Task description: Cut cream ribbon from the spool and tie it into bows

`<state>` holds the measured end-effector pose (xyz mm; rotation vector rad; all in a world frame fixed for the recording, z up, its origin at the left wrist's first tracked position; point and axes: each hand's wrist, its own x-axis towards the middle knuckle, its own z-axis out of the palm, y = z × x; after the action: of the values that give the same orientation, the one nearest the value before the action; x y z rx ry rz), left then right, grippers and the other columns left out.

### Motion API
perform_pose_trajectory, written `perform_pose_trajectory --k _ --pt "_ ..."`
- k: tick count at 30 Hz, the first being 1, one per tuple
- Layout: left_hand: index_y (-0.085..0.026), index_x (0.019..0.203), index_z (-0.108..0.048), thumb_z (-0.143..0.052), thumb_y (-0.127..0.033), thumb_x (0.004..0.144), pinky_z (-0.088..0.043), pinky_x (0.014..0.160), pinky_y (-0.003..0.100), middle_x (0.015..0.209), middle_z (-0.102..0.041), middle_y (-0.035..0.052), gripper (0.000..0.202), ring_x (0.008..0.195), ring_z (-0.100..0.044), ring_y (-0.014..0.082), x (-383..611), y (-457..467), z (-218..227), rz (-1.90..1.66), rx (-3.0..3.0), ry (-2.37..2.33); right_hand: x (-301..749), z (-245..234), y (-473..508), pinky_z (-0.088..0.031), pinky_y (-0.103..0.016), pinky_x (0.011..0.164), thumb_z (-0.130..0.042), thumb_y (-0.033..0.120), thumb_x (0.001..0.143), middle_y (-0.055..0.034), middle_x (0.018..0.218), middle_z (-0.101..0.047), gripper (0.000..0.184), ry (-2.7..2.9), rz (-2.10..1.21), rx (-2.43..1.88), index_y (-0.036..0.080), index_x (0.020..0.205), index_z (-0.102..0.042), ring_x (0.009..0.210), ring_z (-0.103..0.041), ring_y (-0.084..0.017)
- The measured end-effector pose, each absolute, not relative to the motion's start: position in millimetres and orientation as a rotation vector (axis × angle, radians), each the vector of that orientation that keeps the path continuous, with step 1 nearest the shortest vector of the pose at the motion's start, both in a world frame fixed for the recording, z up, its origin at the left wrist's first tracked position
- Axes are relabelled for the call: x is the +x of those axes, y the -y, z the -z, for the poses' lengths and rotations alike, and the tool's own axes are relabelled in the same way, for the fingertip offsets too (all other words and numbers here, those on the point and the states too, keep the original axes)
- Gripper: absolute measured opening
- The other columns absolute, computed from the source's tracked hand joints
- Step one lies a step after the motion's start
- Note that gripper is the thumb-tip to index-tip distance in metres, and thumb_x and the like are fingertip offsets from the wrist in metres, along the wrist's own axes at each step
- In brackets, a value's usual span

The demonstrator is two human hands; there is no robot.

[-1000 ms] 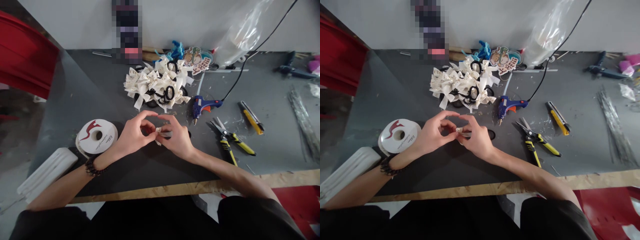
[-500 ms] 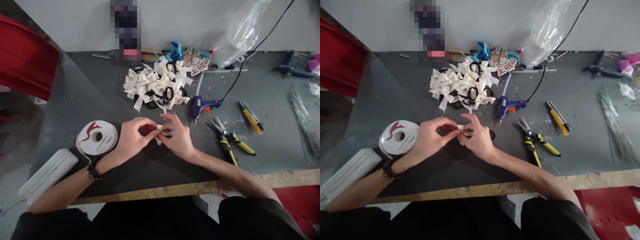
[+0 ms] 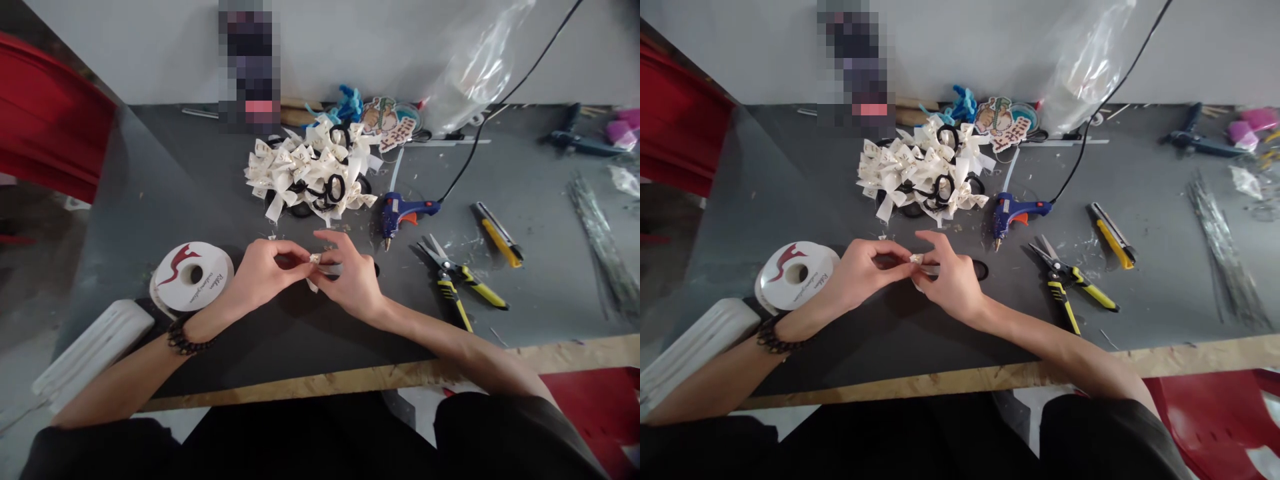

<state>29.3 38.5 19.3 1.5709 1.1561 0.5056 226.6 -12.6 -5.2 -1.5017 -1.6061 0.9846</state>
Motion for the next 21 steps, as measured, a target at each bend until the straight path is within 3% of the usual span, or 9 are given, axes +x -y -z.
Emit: perform_pose_trajectory --k 6,14,21 --pt "-0.021 0.082 -0.076 -0.079 -0.047 0.090 -0.054 0.067 0.028 0.080 -0.075 0.0026 0.028 0.072 -0.069 0.0173 30.8 -39.6 -18.0 -0.527 1.597 -1.143 228.6 1.7 11.3 -0.066 -0.034 0.085 -0.076 0.026 0.086 0.0025 0.091 -0.083 0.055 1.595 -0.964 -1.459 0.028 0.138 -0.057 0.085 -0.082 -0.020" --pt "-0.025 0.095 -0.082 -0.078 -0.039 0.092 -0.057 0.082 0.031 0.097 -0.082 0.0030 0.015 0.089 -0.076 0.0205 33.3 -33.0 -21.7 -0.688 1.746 -1.204 229.8 1.5 8.1 -0.064 -0.032 0.084 -0.076 0.026 0.085 0.0037 0.084 -0.081 0.053 1.559 -1.003 -1.472 0.026 0.135 -0.058 0.080 -0.080 -0.019" --pt "-0.020 0.087 -0.078 -0.072 -0.048 0.096 -0.048 0.063 0.027 0.078 -0.077 0.0014 0.030 0.068 -0.068 0.0155 31.8 -39.6 -19.1 -0.490 1.747 -1.179 228.1 -1.0 9.1 -0.063 -0.031 0.085 -0.077 0.028 0.085 0.0026 0.086 -0.082 0.053 1.553 -1.063 -1.466 0.025 0.134 -0.059 0.080 -0.080 -0.019"
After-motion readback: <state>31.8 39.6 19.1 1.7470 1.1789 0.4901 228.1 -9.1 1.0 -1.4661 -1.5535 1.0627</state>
